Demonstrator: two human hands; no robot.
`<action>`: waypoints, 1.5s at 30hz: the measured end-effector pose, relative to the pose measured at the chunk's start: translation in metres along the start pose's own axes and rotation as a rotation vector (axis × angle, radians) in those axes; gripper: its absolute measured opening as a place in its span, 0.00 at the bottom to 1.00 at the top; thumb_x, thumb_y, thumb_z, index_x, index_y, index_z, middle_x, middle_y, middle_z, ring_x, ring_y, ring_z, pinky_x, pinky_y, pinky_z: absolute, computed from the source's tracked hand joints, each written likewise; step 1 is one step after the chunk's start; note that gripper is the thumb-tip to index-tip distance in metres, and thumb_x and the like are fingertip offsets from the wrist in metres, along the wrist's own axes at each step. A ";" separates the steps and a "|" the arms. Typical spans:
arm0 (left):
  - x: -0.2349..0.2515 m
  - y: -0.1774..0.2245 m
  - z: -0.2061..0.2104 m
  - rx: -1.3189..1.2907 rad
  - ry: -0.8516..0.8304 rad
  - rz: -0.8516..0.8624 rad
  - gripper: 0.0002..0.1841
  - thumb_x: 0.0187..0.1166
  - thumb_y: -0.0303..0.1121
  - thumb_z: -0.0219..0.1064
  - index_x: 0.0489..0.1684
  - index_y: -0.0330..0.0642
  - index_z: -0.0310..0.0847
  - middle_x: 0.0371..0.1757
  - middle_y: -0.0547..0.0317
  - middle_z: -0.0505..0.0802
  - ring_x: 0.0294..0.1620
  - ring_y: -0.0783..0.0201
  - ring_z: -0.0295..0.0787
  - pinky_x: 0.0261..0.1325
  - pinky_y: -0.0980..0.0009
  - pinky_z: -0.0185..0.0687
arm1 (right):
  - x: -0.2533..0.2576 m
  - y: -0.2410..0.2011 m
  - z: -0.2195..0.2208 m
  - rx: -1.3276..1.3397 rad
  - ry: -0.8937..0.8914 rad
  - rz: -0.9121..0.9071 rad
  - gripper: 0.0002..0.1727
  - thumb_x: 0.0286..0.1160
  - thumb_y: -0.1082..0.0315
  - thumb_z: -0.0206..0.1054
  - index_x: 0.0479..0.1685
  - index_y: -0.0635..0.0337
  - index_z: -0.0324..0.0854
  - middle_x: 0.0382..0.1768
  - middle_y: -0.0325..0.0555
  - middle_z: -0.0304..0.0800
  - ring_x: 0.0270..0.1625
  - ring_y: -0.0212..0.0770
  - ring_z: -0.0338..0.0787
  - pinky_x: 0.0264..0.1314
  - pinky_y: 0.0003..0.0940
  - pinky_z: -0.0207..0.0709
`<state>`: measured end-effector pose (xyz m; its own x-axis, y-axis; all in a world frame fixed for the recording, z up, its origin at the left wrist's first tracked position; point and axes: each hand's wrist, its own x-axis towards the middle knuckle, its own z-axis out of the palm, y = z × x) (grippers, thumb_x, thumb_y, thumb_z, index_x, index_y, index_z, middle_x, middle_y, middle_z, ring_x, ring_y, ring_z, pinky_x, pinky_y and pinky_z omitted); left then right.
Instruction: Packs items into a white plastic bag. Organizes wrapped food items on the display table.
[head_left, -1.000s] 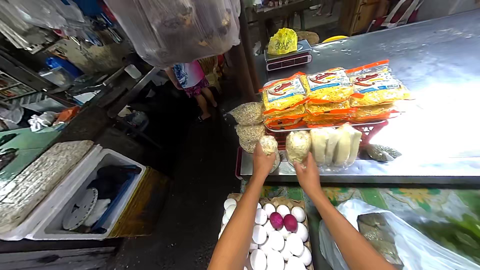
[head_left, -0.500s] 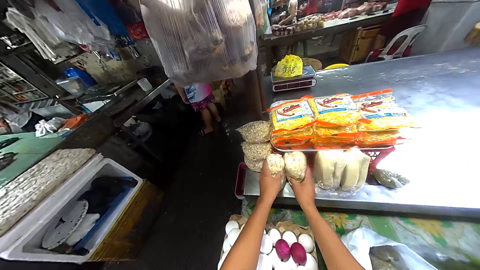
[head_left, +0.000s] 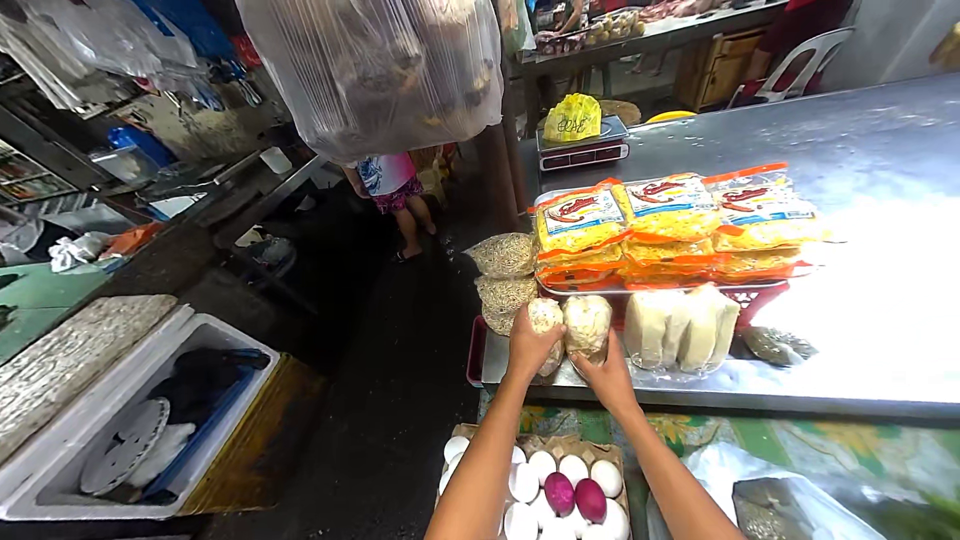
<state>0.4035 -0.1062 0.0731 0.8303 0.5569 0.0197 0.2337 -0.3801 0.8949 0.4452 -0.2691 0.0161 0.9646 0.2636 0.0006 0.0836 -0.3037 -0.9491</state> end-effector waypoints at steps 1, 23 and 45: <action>0.000 -0.001 -0.001 -0.023 0.007 -0.010 0.52 0.63 0.44 0.85 0.88 0.31 0.58 0.78 0.36 0.79 0.80 0.51 0.77 0.84 0.56 0.70 | 0.001 0.001 -0.003 0.013 -0.012 -0.010 0.64 0.59 0.57 0.85 0.95 0.66 0.41 0.89 0.68 0.57 0.89 0.57 0.64 0.90 0.51 0.61; -0.150 0.061 -0.113 -0.224 0.406 -0.052 0.39 0.55 0.32 0.82 0.74 0.33 0.74 0.56 0.48 0.92 0.53 0.63 0.93 0.54 0.64 0.93 | -0.004 -0.025 0.047 -0.034 0.053 0.014 0.50 0.50 0.52 0.87 0.76 0.68 0.71 0.72 0.68 0.77 0.74 0.65 0.79 0.76 0.59 0.73; -0.043 0.078 -0.003 0.158 0.055 -0.008 0.38 0.75 0.43 0.76 0.83 0.32 0.67 0.79 0.32 0.76 0.80 0.44 0.74 0.81 0.50 0.71 | -0.007 -0.028 -0.036 0.135 0.077 -0.089 0.61 0.56 0.65 0.82 0.93 0.69 0.44 0.85 0.68 0.63 0.86 0.55 0.68 0.88 0.47 0.66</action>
<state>0.3847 -0.1579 0.1432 0.8001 0.5985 0.0407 0.3208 -0.4843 0.8140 0.4451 -0.2956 0.0539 0.9717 0.2117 0.1053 0.1398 -0.1556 -0.9779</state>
